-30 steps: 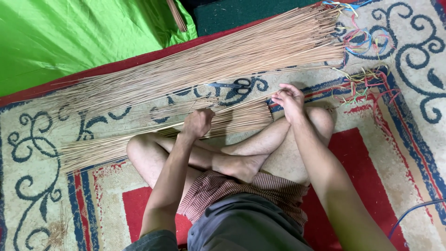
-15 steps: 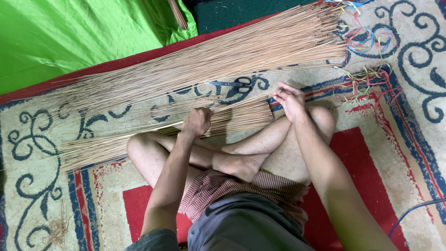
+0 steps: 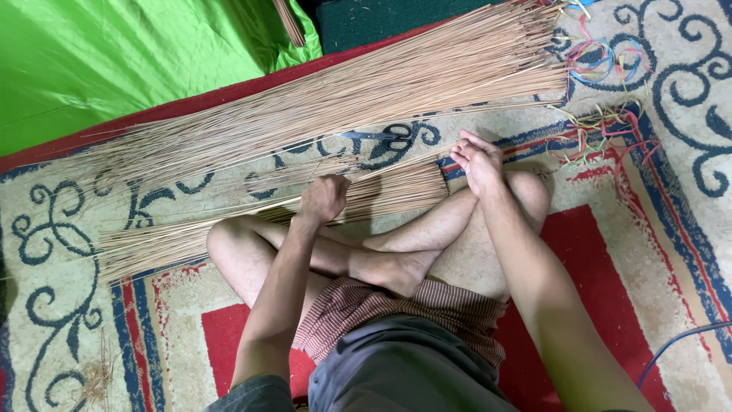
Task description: The person sits on the floor and weaves or bundles thin wooden sticks together, using string to secure them and scissors to trim the ends.
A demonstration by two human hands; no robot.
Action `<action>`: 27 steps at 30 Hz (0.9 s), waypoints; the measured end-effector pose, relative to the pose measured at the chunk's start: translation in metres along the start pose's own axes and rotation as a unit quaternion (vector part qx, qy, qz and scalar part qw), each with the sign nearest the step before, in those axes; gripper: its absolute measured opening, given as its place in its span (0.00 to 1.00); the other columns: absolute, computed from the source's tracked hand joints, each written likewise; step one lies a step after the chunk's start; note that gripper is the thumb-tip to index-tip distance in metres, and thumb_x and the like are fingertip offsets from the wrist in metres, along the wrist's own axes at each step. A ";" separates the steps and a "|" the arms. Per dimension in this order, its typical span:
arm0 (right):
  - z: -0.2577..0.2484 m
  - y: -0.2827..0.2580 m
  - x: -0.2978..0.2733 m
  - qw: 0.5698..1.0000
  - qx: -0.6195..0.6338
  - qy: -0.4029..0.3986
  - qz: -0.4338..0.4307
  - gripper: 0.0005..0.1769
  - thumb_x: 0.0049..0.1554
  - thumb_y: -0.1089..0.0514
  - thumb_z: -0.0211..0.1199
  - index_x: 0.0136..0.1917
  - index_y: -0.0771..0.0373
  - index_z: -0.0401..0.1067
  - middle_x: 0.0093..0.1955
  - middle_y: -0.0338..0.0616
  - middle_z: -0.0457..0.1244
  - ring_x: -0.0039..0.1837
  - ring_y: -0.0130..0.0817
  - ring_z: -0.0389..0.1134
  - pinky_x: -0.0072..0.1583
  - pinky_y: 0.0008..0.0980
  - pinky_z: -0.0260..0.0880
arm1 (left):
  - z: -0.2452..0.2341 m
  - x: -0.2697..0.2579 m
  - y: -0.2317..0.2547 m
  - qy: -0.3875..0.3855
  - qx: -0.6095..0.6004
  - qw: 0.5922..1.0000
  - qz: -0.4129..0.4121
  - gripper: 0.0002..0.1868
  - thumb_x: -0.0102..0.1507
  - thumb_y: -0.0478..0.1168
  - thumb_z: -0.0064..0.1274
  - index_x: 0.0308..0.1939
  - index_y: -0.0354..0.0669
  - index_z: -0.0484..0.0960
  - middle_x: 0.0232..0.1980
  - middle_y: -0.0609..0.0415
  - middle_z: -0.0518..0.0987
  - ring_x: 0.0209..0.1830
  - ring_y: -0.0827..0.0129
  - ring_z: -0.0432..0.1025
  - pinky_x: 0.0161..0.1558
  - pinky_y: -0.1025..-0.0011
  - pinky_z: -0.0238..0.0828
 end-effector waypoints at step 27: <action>-0.005 0.002 0.008 0.998 0.043 0.050 -0.023 0.11 0.57 0.68 0.68 0.55 0.65 0.77 0.44 0.49 0.67 0.46 0.42 0.77 0.57 0.47 0.82 | 0.002 0.004 -0.002 0.017 -0.014 0.999 0.031 0.11 0.68 0.43 0.49 0.45 0.45 0.87 0.41 0.40 0.85 0.46 0.40 0.80 0.45 0.48 0.78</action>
Point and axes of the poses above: each hand's wrist, its own x-axis towards the middle knuckle, its own z-axis out of the palm, y = z × x, the point moved 1 cm from there along x, towards the middle knuckle
